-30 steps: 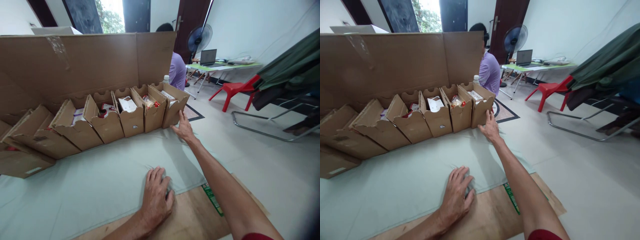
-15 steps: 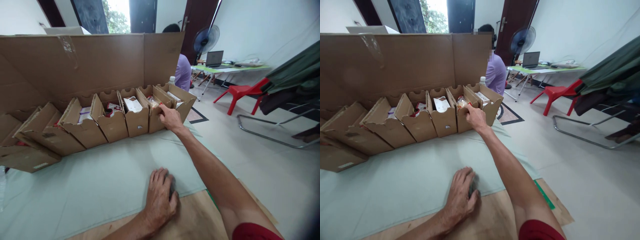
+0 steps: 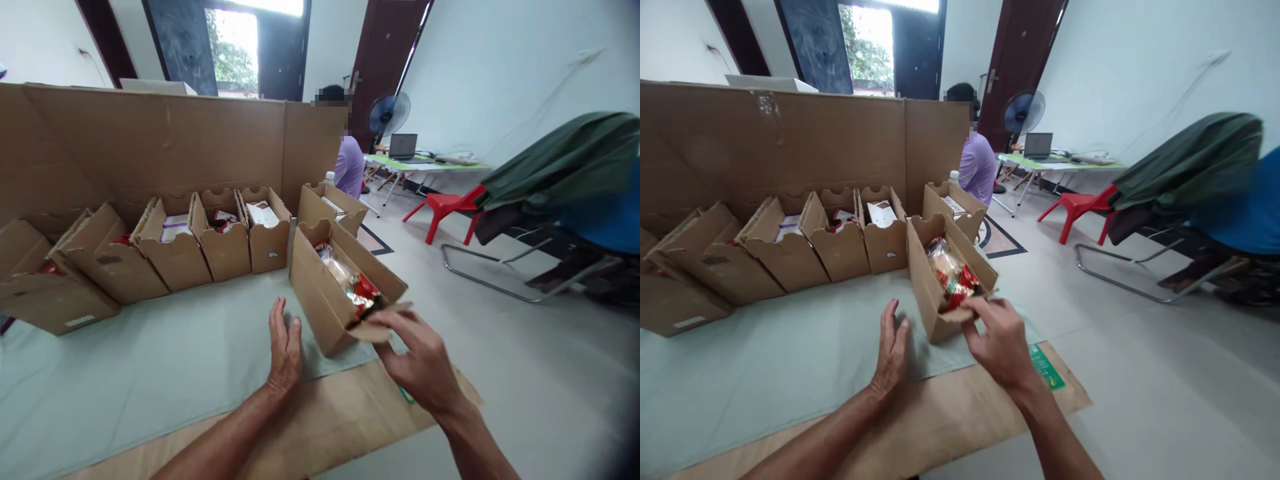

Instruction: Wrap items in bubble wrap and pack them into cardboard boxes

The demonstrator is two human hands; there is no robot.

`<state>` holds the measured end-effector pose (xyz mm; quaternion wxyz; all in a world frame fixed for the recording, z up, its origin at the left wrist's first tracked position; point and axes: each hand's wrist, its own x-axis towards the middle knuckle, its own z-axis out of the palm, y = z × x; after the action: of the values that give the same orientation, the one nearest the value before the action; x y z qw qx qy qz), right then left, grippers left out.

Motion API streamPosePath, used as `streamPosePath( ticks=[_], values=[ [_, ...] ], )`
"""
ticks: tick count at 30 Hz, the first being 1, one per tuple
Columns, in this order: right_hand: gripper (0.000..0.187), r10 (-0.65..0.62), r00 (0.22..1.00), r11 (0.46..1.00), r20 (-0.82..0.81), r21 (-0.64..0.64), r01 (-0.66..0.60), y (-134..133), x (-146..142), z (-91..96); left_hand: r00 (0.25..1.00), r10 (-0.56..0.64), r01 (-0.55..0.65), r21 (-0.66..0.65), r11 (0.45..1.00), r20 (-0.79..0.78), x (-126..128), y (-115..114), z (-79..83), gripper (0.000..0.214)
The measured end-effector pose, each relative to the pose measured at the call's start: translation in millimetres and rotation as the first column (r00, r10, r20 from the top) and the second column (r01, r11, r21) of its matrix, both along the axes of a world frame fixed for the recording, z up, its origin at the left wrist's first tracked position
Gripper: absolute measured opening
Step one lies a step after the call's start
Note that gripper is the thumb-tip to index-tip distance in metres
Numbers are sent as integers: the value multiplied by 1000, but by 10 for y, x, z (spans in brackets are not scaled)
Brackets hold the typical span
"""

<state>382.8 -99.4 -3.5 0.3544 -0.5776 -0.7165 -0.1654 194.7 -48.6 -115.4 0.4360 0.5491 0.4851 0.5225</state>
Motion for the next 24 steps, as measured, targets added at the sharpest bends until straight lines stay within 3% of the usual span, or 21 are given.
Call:
streamPosePath(
  ticks=[3, 6, 9, 13, 16, 20, 24],
  values=[
    [24, 64, 997, 998, -46, 12, -64, -771, 170, -82, 998, -23, 25, -23, 999, 52, -37, 17, 94, 61],
    [51, -102, 967, 994, -231, -1, 105, -1383, 286, -238, 990, -75, 84, -72, 994, 116, -55, 16, 222, 70],
    [82, -244, 870, 970, -429, -105, 220, -1671, 297, -417, 962, -199, 210, -41, 977, 187, -49, 32, 365, 76],
    [73, -403, 810, 906, -426, -312, 286, -1521, 166, -574, 918, -345, 354, -14, 935, 194, -93, 9, 518, 65],
    [60, -435, 778, 894, -453, -316, 316, -1251, -8, -608, 924, -318, 331, -29, 943, 213, -248, -106, 565, 66],
    [54, -330, 795, 938, -510, -271, 215, -956, -261, -557, 934, -223, 240, -30, 970, 280, -636, -298, 560, 63],
    [45, -157, 843, 952, -514, -306, -9, -523, -500, -422, 957, -55, 63, -20, 998, 284, -1093, -300, 536, 54]
  ],
)
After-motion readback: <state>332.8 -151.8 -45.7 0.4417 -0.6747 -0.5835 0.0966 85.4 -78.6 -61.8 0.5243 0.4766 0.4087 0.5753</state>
